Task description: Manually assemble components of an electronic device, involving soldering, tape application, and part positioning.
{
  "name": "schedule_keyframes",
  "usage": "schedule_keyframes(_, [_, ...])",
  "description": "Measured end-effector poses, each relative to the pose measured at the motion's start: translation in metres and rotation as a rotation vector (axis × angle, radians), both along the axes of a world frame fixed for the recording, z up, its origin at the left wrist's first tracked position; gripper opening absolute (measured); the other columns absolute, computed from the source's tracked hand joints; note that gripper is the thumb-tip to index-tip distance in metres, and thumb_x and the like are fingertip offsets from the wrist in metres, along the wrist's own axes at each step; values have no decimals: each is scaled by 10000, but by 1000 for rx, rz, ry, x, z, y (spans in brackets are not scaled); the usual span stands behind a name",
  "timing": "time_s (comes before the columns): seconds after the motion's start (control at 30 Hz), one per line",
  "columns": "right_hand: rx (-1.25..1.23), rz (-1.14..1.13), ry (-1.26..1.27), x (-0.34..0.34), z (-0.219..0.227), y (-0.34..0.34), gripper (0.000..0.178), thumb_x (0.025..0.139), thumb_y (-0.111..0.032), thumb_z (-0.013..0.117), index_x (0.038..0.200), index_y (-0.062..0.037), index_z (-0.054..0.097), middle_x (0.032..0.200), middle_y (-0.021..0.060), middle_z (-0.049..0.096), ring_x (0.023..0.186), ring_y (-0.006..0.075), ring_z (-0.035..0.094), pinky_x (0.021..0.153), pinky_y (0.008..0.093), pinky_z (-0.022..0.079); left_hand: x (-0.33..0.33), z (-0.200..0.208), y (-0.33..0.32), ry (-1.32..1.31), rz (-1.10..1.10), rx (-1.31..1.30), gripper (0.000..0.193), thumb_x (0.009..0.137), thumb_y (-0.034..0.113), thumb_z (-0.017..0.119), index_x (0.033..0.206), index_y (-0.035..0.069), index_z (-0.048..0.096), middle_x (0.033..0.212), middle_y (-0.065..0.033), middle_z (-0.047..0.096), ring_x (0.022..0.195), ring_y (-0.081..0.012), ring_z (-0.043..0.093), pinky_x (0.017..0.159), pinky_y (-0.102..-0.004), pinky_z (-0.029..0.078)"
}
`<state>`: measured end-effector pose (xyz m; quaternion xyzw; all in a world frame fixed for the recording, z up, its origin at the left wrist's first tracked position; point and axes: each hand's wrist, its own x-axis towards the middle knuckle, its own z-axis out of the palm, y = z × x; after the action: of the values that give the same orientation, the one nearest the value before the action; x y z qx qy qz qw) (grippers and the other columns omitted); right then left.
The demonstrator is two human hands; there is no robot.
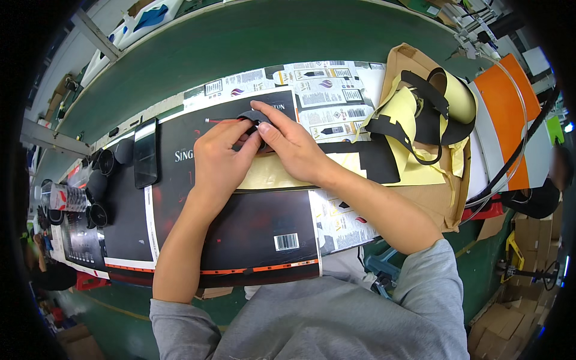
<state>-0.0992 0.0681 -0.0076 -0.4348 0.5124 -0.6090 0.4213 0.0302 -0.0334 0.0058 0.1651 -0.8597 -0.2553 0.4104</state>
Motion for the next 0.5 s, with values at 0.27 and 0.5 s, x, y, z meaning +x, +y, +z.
schedule_keyframes(0.27, [40,36,-75,-1,-1,0,503,1044,-260,398,1464,6,318,1228,120,543,1034,138,562,894,286,483,0,1,0,-71,31,14,162,744,112,720,853,-5,698,766,-119,665,697,-280,651,625,-375,525])
schedule_keyframes(0.5, [68,26,9,2,3,3,509,1033,-236,428,1461,15,316,1223,131,547,1014,144,581,885,290,492,3,8,0,-128,-7,-10,143,749,112,701,838,0,691,755,-116,636,677,-294,623,633,-405,518])
